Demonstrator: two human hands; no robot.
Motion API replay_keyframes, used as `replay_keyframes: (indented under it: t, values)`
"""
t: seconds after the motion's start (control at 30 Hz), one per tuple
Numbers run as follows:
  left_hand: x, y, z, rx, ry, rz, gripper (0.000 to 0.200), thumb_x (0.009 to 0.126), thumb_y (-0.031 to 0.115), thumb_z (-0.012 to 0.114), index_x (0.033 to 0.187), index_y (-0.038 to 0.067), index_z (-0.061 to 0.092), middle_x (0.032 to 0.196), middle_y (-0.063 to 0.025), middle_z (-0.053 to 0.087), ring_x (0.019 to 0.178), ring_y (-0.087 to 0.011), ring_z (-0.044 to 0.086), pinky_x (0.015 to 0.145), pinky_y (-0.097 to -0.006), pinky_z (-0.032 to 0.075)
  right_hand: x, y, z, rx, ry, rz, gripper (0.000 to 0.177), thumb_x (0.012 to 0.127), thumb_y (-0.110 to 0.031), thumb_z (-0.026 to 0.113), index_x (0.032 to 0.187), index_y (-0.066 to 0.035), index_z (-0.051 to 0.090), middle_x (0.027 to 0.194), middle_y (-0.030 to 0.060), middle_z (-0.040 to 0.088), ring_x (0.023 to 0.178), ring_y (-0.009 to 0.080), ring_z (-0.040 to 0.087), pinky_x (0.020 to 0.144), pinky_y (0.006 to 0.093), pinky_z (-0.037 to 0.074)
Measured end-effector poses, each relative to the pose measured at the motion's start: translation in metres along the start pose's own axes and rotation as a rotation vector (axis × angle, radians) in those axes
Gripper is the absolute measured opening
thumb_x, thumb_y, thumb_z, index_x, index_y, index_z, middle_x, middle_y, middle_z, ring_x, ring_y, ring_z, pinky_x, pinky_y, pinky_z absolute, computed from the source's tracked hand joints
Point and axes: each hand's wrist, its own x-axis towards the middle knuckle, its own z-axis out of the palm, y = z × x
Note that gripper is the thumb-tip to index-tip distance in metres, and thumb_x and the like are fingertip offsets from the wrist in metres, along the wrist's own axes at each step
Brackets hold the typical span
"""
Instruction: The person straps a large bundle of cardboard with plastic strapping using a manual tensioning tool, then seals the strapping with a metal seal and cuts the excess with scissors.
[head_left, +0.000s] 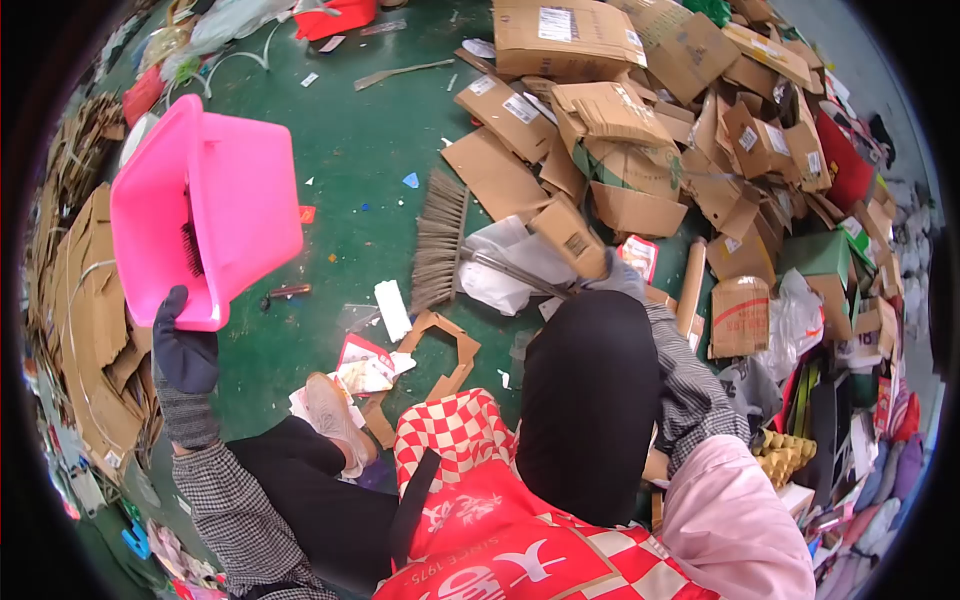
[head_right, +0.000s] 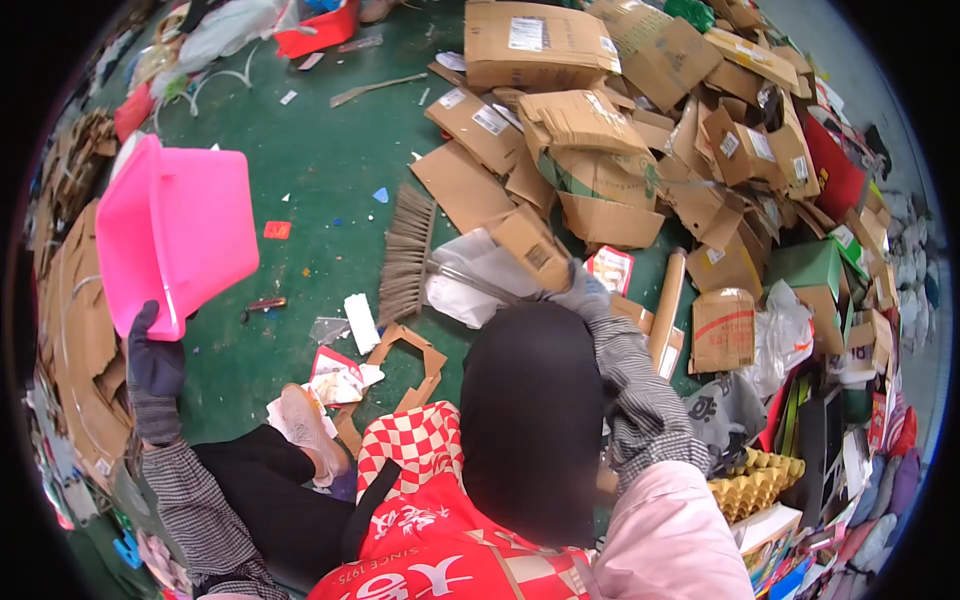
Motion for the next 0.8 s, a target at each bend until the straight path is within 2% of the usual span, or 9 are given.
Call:
replay_keyframes:
  t: [0.1,0.17,0.27,0.3,0.37,0.47,0.63,0.77,0.8]
  values:
    - [0.001,-0.012,0.025,0.073,-0.004,-0.023,0.04,0.085,0.006,0.058,0.122,0.001,0.043,0.118,-0.0124,0.054,0.107,-0.0235,0.054,0.094,-0.0379,0.046,0.024,0.07,-0.037,0.205,0.564,-0.06,0.086,0.062,-0.049,0.077,0.124,0.001,0.045,0.116,0.0196,0.058,0.107,0.0303,0.057,0.09,0.0362,0.045]
    - [0.003,-0.014,0.03,0.114,-0.011,-0.042,0.042,0.086,0.007,0.057,0.124,0.0,0.042,0.12,-0.0136,0.054,0.108,-0.024,0.054,0.095,-0.0372,0.046,0.011,0.064,-0.101,1.096,0.693,-0.354,0.067,0.078,-0.033,0.07,0.126,0.004,0.042,0.125,0.015,0.05,0.111,0.0222,0.05,0.094,0.0331,0.04]
    - [0.001,-0.02,0.042,0.153,-0.008,-0.069,0.043,0.086,0.009,0.057,0.124,-0.004,0.041,0.119,-0.0179,0.055,0.107,-0.0275,0.055,0.095,-0.0358,0.046,0.018,0.066,-0.095,1.233,1.051,-0.195,0.058,0.084,-0.031,0.064,0.125,0.003,0.043,0.127,0.0132,0.047,0.114,0.02,0.046,0.097,0.032,0.037]
    - [0.003,-0.021,0.04,0.158,-0.028,-0.085,0.043,0.086,0.009,0.057,0.124,-0.004,0.041,0.119,-0.0179,0.055,0.107,-0.0275,0.055,0.095,-0.0358,0.046,0.042,0.097,-0.055,0.686,1.056,-0.121,0.068,0.081,-0.042,0.064,0.127,0.002,0.042,0.122,0.0198,0.05,0.11,0.0278,0.051,0.093,0.0385,0.041]
    - [0.009,-0.015,0.029,0.084,-0.008,-0.077,0.045,0.086,0.009,0.056,0.126,-0.004,0.039,0.12,-0.0178,0.054,0.107,-0.0282,0.055,0.095,-0.0368,0.046,0.04,0.091,0.021,0.054,0.424,0.147,0.069,0.083,-0.051,0.053,0.132,-0.005,0.038,0.117,0.0235,0.052,0.109,0.0347,0.052,0.089,0.0406,0.043]
    - [0.005,-0.026,0.036,0.194,-0.01,-0.007,0.043,0.087,0.008,0.055,0.125,-0.005,0.04,0.121,-0.0174,0.053,0.109,-0.0281,0.053,0.096,-0.0376,0.044,0.027,0.088,0.138,-0.227,0.018,0.074,0.073,0.084,-0.045,0.048,0.142,-0.011,0.019,0.142,0.0144,0.027,0.13,0.0314,0.029,0.102,0.0534,0.025]
    - [0.001,-0.048,0.05,0.297,-0.069,0.08,0.043,0.088,0.009,0.054,0.125,-0.006,0.038,0.122,-0.0185,0.051,0.112,-0.0306,0.051,0.099,-0.0387,0.043,-0.013,0.055,0.124,-0.49,-0.223,0.085,0.056,0.084,-0.028,0.056,0.134,-0.015,0.035,0.117,0.0109,0.053,0.113,0.0263,0.051,0.087,0.0476,0.04]
    - [0.025,-0.041,0.013,0.361,-0.072,0.076,0.046,0.088,0.01,0.054,0.127,-0.006,0.037,0.123,-0.0188,0.05,0.111,-0.0308,0.051,0.098,-0.0397,0.045,-0.031,0.059,0.116,-0.273,-0.142,0.144,0.051,0.084,-0.029,0.055,0.13,-0.014,0.037,0.118,0.0095,0.053,0.115,0.0254,0.05,0.086,0.0483,0.041]
    - [0.028,-0.04,0.011,0.392,-0.097,0.102,0.046,0.088,0.01,0.054,0.127,-0.006,0.037,0.122,-0.0185,0.05,0.111,-0.0307,0.052,0.098,-0.0399,0.045,-0.027,0.066,0.131,-0.026,0.282,0.277,0.053,0.08,-0.033,0.06,0.126,-0.017,0.04,0.116,0.0095,0.054,0.108,0.0256,0.054,0.084,0.047,0.042]
